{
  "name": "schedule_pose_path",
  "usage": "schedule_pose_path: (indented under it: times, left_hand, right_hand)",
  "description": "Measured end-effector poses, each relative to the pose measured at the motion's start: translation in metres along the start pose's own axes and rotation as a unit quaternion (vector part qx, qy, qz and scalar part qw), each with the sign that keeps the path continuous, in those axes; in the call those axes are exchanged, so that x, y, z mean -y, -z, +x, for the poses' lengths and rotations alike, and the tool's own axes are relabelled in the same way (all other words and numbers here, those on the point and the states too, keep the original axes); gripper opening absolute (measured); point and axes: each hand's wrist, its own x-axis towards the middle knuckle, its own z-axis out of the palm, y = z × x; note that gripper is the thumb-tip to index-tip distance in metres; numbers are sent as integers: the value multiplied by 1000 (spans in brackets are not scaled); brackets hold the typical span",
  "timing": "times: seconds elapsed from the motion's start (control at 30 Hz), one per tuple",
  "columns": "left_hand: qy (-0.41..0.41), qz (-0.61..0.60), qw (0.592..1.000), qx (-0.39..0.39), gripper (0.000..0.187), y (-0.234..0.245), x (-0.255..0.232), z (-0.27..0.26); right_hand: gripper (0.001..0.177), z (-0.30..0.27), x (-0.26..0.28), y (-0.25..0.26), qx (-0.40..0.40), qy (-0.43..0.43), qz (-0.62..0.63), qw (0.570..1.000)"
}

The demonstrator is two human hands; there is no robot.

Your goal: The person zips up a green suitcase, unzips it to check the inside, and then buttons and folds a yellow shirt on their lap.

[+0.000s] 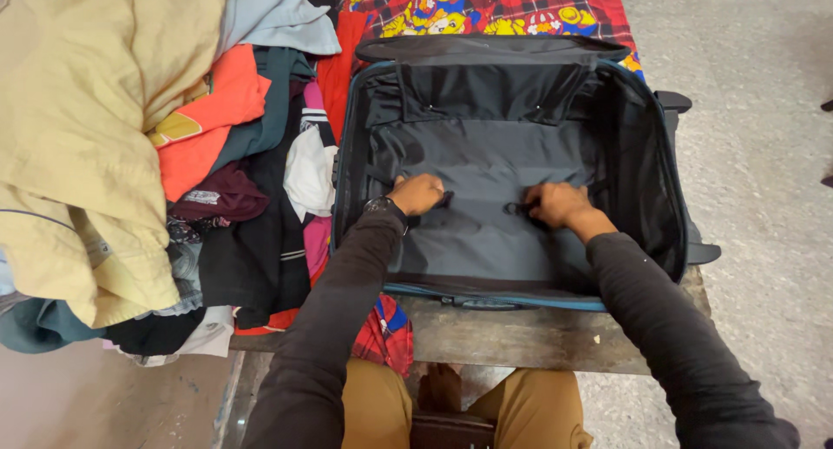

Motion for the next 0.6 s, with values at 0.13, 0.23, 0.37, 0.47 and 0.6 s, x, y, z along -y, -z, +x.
schedule_pose_path:
  times: [0.13, 0.23, 0.37, 0.47, 0.6]
  left_hand:
    - [40, -9, 997, 70, 28, 4, -14, -6]
    - [47, -49, 995, 76, 28, 8, -14, -6]
    - [17, -93, 993, 67, 27, 8, -13, -7]
    - [-9, -105, 993, 51, 22, 7, -21, -8]
    - [-62, -90, 994, 8, 23, 6, -43, -15]
  right_hand:
    - [34, 12, -8, -8, -32, 0, 77, 996]
    - [31, 14, -12, -3, -26, 2, 180, 983]
    - [30, 12, -9, -3, 14, 15, 361, 932]
    - [28, 12, -7, -5, 15, 37, 347, 937]
    - [29, 15, -4, -6, 55, 90, 472, 875]
